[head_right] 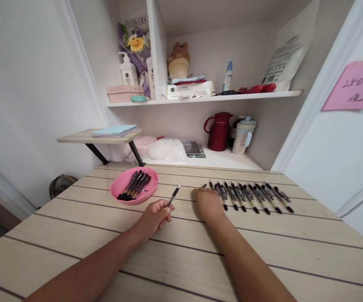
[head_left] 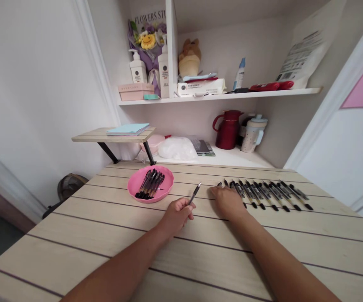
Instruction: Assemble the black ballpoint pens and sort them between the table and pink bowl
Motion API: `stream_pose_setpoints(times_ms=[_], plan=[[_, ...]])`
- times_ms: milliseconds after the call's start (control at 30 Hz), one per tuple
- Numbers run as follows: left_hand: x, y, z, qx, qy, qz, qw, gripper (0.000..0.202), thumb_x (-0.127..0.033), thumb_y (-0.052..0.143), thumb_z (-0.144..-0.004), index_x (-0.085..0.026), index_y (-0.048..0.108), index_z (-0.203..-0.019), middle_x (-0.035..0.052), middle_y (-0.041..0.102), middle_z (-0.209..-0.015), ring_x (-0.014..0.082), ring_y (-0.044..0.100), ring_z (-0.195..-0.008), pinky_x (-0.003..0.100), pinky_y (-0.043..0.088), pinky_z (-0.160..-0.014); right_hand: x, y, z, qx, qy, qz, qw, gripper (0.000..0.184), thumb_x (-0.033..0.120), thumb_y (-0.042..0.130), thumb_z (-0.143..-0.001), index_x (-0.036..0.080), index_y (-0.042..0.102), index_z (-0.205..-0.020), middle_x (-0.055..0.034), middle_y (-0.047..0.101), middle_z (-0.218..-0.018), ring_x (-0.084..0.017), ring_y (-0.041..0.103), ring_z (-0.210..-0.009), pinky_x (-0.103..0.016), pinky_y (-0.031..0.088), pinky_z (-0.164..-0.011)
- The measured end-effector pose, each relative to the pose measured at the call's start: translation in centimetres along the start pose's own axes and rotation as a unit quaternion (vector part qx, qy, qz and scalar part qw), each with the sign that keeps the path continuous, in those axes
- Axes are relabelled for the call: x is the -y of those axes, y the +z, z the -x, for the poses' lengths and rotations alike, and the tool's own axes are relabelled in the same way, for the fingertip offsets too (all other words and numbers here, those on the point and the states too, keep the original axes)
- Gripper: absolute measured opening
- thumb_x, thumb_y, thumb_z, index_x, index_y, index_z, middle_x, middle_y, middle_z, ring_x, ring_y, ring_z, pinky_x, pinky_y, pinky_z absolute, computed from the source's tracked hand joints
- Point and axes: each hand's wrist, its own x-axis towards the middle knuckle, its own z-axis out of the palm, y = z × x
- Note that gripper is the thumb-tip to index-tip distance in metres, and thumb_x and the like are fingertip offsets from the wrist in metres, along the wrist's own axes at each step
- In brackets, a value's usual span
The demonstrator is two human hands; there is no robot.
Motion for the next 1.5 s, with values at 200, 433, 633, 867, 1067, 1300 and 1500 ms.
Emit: stream_pose_setpoints(times_ms=[200, 433, 633, 867, 1067, 1300, 1500], plan=[[0.0, 0.0, 0.0, 0.0, -0.001, 0.005, 1.0, 0.022, -0.031, 0.047, -0.073, -0.013, 0.054, -0.084, -0.0037, 0.052, -0.057, 0.0027, 0.032, -0.037, 0.017, 0.022, -0.039, 1.0, -0.6, 0.1, -0.021, 0.032, -0.078, 0.996, 0.019, 0.019, 0.043, -0.079, 0.02, 0.06, -0.088, -0.0066, 0.063, -0.089, -0.018, 0.057, -0.079, -0.026, 0.032, -0.062], [-0.4, 0.0, 0.2, 0.003, -0.014, 0.015, 1.0, 0.024, -0.033, 0.049, -0.073, -0.013, 0.054, -0.085, -0.0037, 0.052, -0.057, 0.0024, 0.032, -0.038, 0.017, 0.021, -0.039, 1.9, -0.5, -0.1, -0.032, 0.123, -0.25, 0.96, 0.033, 0.009, 0.049, -0.066, 0.02, 0.059, -0.095, -0.008, 0.059, -0.099, -0.018, 0.055, -0.083, -0.026, 0.033, -0.064], [-0.5, 0.1, 0.3, 0.001, -0.023, 0.015, 1.0, 0.024, -0.034, 0.048, -0.072, -0.014, 0.054, -0.085, -0.004, 0.052, -0.057, 0.0023, 0.032, -0.037, 0.016, 0.021, -0.039, 1.3, 0.4, -1.0, 0.018, 0.254, -0.562, 0.787, 0.019, 0.008, 0.055, -0.057, 0.018, 0.059, -0.073, -0.0047, 0.059, -0.064, -0.019, 0.056, -0.067, -0.026, 0.038, -0.057], [-0.3, 0.1, 0.3, -0.001, -0.018, 0.018, 1.0, 0.024, -0.033, 0.048, -0.071, -0.014, 0.055, -0.084, -0.0036, 0.053, -0.058, 0.0023, 0.033, -0.037, 0.016, 0.021, -0.038, 0.8, -0.7, -0.7, 0.068, 0.218, -0.778, 0.586, 0.022, 0.008, 0.057, -0.065, 0.019, 0.056, -0.085, -0.0064, 0.065, -0.074, -0.013, 0.059, -0.059, -0.024, 0.047, -0.051], [0.1, 0.1, 0.0, 0.006, -0.005, 0.005, 1.0, 0.022, -0.031, 0.047, -0.072, -0.014, 0.055, -0.083, -0.0037, 0.052, -0.057, 0.0026, 0.033, -0.037, 0.017, 0.023, -0.038, 0.8, -1.7, -0.8, 0.028, 0.194, -0.879, 0.435, 0.02, 0.007, 0.065, -0.063, 0.02, 0.06, -0.078, -0.0013, 0.066, -0.072, -0.011, 0.062, -0.064, -0.021, 0.051, -0.056], [0.6, 0.0, -0.1, 0.017, 0.001, -0.028, 0.999, 0.022, -0.03, 0.046, -0.073, -0.014, 0.055, -0.084, -0.0038, 0.052, -0.057, 0.0034, 0.034, -0.038, 0.017, 0.026, -0.038, 1.6, -3.0, -0.9, -0.067, 0.221, -0.845, 0.482, 0.024, 0.021, 0.072, -0.059, 0.021, 0.06, -0.079, 0.0009, 0.067, -0.076, -0.012, 0.062, -0.07, -0.022, 0.047, -0.06], [0.6, 0.1, -0.1, 0.021, 0.004, -0.035, 0.999, 0.023, -0.032, 0.046, -0.073, -0.014, 0.055, -0.084, -0.0034, 0.052, -0.058, 0.0027, 0.033, -0.037, 0.016, 0.024, -0.037, 2.3, -3.4, -0.7, -0.07, 0.23, -0.82, 0.52, 0.028, 0.026, 0.073, -0.056, 0.021, 0.061, -0.081, -0.0001, 0.067, -0.08, -0.011, 0.06, -0.069, -0.021, 0.042, -0.058]])
